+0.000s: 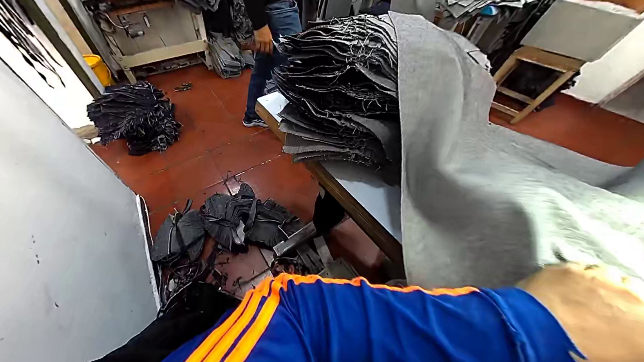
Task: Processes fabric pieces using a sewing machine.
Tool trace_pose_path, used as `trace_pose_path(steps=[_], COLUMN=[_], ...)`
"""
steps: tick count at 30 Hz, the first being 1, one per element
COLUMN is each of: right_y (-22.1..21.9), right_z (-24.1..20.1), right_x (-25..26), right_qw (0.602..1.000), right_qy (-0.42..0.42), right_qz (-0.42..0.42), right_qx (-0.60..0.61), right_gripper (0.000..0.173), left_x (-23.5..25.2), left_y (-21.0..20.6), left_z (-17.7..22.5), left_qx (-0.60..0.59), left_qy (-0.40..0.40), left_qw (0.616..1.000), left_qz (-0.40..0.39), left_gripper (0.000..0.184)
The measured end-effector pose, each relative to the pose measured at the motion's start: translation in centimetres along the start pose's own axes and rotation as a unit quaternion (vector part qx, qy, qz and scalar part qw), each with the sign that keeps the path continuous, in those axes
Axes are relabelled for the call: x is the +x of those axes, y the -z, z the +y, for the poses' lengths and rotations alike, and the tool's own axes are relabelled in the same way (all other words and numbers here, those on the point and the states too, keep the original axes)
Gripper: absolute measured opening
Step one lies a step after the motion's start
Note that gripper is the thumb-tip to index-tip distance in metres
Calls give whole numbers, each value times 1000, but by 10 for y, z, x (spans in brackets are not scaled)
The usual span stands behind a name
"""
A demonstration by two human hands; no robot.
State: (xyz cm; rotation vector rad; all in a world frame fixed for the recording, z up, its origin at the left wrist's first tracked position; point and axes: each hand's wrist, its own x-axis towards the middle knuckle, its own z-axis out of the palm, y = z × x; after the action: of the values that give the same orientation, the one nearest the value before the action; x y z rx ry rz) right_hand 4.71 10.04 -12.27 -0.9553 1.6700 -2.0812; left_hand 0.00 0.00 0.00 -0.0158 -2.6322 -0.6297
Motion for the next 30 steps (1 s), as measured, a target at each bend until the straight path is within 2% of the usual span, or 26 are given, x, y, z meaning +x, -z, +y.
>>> trace_pose_path(steps=[3,5,7,9,12,14,16,19,24,27,30], right_y=[21,43,64,91,159,214,260,319,395,407,408], right_z=[-7,-9,-22,-52,-100,-136,-169,-200,-169,-147,-133], right_x=[-22,-36,-43,-48,-50,-57,-59,-30,57,91,104], right_qw=[996,992,989,973,901,833,778,749,725,684,661], right_qy=[-82,-115,-106,-69,18,18,-21,-154,-270,-309,-308], right_qz=[-43,-42,-60,-60,70,175,240,277,254,251,235], right_qx=[3,-13,-82,-210,-428,-524,-580,-582,-581,-611,-642], right_gripper=[27,23,18,23,24,23,18,20,31,35,29], left_x=[-19,-28,-28,-20,0,14,22,22,19,24,24], left_y=[1,-4,0,7,11,4,-8,-18,-22,-24,-16], left_z=[-14,-23,-29,-33,-48,-67,-78,-72,-51,-44,-44], left_qx=[43,42,45,52,28,18,12,28,64,65,49], left_qy=[6,2,-24,-101,-207,-219,-212,-196,-176,-176,-137], left_qw=[999,998,997,990,974,970,972,973,974,973,986], left_qz=[32,54,60,83,85,100,103,117,125,135,81], left_gripper=[33,39,41,38,26,30,38,45,35,32,35])
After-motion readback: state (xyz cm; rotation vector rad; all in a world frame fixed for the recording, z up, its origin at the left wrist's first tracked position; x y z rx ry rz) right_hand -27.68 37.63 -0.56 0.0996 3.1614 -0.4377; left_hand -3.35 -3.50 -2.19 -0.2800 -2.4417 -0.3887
